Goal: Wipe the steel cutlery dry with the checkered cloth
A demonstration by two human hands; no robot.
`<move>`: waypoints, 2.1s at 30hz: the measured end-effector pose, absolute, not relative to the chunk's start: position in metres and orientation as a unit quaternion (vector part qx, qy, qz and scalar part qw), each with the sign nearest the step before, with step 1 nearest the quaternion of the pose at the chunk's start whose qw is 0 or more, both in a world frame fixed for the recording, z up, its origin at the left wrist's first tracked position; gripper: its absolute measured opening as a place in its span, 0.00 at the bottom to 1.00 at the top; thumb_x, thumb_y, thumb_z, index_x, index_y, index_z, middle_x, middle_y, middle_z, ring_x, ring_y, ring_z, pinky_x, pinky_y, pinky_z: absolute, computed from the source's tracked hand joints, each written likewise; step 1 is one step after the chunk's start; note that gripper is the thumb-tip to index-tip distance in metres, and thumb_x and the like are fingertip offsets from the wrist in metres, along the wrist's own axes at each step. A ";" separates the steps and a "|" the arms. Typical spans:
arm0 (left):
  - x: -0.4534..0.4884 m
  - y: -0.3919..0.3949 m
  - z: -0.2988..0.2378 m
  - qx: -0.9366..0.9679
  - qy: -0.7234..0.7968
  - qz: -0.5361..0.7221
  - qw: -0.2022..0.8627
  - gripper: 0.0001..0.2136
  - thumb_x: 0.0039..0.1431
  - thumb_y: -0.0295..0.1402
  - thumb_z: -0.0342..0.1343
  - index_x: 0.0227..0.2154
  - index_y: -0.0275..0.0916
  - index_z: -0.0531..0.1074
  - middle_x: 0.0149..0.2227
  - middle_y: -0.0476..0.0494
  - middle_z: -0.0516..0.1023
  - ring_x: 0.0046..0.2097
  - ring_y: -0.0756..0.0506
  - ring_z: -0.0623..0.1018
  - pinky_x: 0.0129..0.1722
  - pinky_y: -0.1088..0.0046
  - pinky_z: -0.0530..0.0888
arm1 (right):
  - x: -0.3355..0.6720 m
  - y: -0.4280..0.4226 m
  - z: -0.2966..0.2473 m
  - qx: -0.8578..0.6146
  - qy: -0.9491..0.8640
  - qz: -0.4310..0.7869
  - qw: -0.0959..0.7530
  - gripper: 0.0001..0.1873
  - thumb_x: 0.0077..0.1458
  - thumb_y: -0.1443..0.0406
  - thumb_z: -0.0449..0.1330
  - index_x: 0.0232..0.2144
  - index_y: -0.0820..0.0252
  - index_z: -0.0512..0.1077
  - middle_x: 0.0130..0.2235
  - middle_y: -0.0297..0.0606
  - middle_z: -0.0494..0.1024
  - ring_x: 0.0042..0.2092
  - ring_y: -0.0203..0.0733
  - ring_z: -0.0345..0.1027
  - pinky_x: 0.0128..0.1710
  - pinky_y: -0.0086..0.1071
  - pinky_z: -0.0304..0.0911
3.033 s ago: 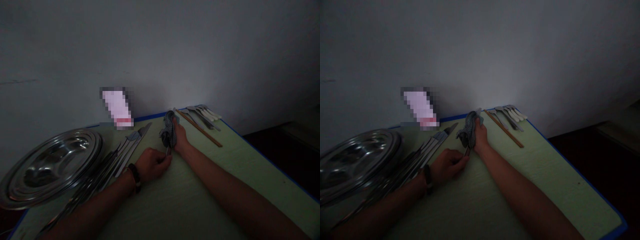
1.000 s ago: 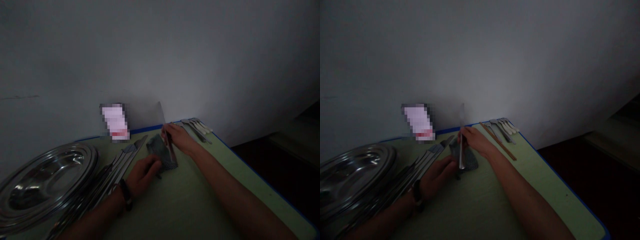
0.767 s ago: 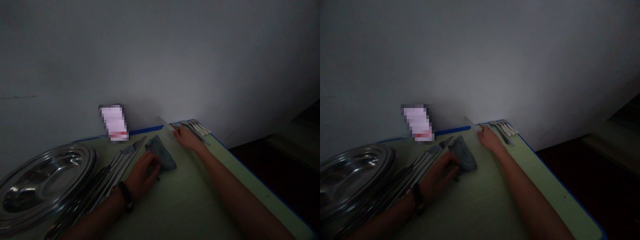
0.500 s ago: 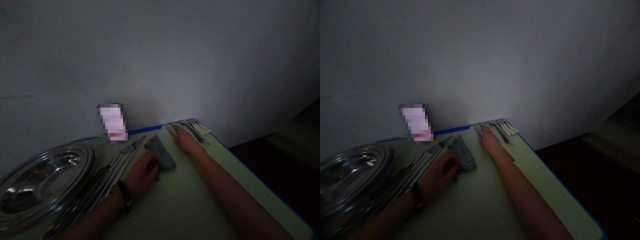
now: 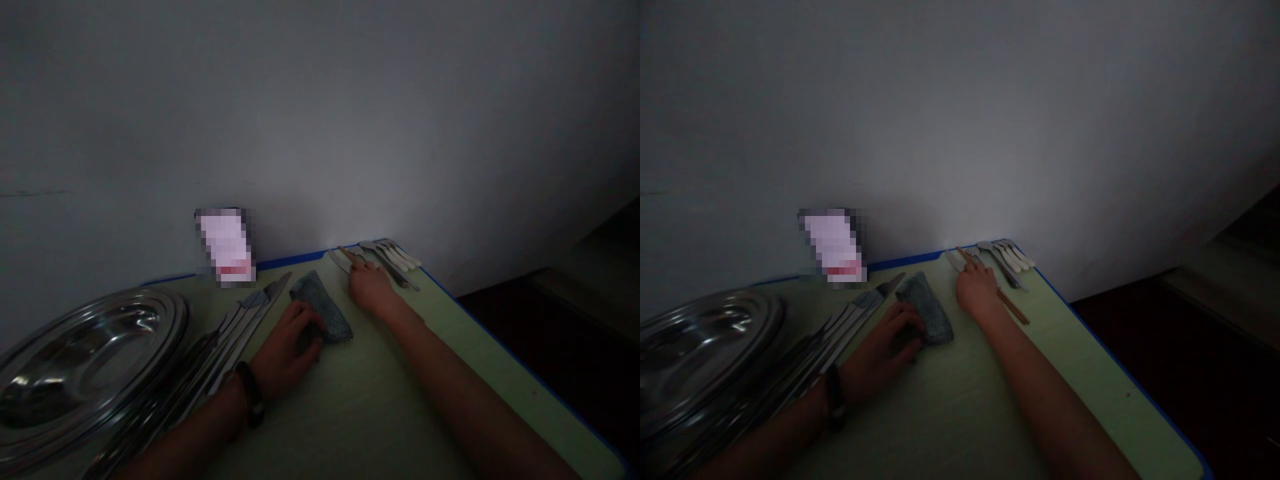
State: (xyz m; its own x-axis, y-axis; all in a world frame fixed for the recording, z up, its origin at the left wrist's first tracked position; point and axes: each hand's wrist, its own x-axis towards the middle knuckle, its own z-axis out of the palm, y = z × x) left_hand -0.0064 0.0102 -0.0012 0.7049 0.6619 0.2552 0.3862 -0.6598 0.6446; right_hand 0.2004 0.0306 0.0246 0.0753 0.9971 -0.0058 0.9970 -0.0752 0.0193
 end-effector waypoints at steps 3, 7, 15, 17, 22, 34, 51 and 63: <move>-0.006 0.010 -0.001 0.878 0.300 0.239 0.286 0.08 0.55 0.24 0.50 0.38 0.41 0.66 0.43 0.45 0.65 0.45 0.44 0.68 0.45 0.63 0.69 | 0.200 0.029 0.023 0.726 0.687 -0.016 0.014 0.23 0.56 0.72 0.42 0.51 0.71 0.66 0.56 0.55 0.64 0.55 0.57 0.57 0.50 0.46 0.56; -0.006 0.011 -0.002 0.879 0.295 0.237 0.289 0.08 0.55 0.24 0.50 0.37 0.41 0.66 0.43 0.45 0.66 0.44 0.44 0.69 0.45 0.63 0.69 | 0.201 0.027 0.023 0.707 0.706 -0.042 0.013 0.26 0.57 0.71 0.41 0.58 0.67 0.58 0.59 0.53 0.60 0.57 0.58 0.56 0.51 0.48 0.55; -0.005 0.011 0.000 0.880 0.294 0.237 0.290 0.08 0.54 0.23 0.51 0.36 0.40 0.67 0.41 0.46 0.67 0.42 0.45 0.70 0.43 0.65 0.70 | 0.205 0.029 0.021 0.738 0.673 -0.036 0.021 0.23 0.59 0.72 0.38 0.53 0.73 0.62 0.57 0.61 0.58 0.51 0.54 0.65 0.47 0.41 0.60; -0.004 0.010 0.001 0.880 0.295 0.235 0.289 0.07 0.54 0.23 0.51 0.35 0.40 0.67 0.41 0.46 0.67 0.42 0.45 0.70 0.43 0.66 0.70 | 0.207 0.030 0.021 0.744 0.667 -0.036 0.020 0.23 0.59 0.72 0.38 0.52 0.72 0.63 0.56 0.61 0.58 0.48 0.53 0.67 0.45 0.40 0.62; -0.004 0.010 0.001 0.881 0.293 0.234 0.287 0.07 0.54 0.23 0.50 0.35 0.40 0.67 0.40 0.45 0.67 0.42 0.45 0.70 0.43 0.66 0.70 | 0.208 0.030 0.023 0.757 0.652 -0.024 0.025 0.23 0.60 0.70 0.38 0.53 0.69 0.63 0.55 0.59 0.61 0.50 0.54 0.66 0.45 0.40 0.62; -0.004 0.011 0.000 0.883 0.294 0.229 0.287 0.08 0.54 0.23 0.50 0.35 0.40 0.67 0.40 0.45 0.67 0.42 0.45 0.70 0.43 0.65 0.69 | 0.214 0.032 0.025 0.762 0.645 -0.044 0.023 0.23 0.59 0.72 0.38 0.51 0.68 0.66 0.54 0.58 0.62 0.48 0.52 0.69 0.42 0.38 0.64; -0.002 0.002 0.001 0.906 0.322 0.213 0.175 0.04 0.54 0.25 0.48 0.31 0.39 0.66 0.37 0.42 0.69 0.39 0.43 0.70 0.41 0.63 0.70 | 0.183 0.038 0.008 0.559 0.775 -0.144 -0.255 0.20 0.63 0.59 0.42 0.45 0.64 0.69 0.45 0.45 0.75 0.47 0.40 0.67 0.49 0.32 0.57; -0.047 0.004 0.019 0.866 0.495 0.024 -0.071 0.18 0.55 0.17 0.42 0.46 0.30 0.69 0.52 0.27 0.70 0.54 0.34 0.70 0.51 0.53 0.67 | 0.171 0.034 -0.011 0.603 0.744 -0.116 -0.262 0.09 0.54 0.61 0.50 0.32 0.60 0.66 0.27 0.35 0.70 0.29 0.38 0.62 0.30 0.29 0.51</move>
State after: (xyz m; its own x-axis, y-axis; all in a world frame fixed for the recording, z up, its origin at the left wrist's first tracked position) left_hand -0.0471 0.0035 0.0191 0.5094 0.8533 0.1115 0.8601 -0.5006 -0.0983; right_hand 0.1708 0.0339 -0.0113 -0.1343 0.9587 0.2507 0.8373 0.2451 -0.4887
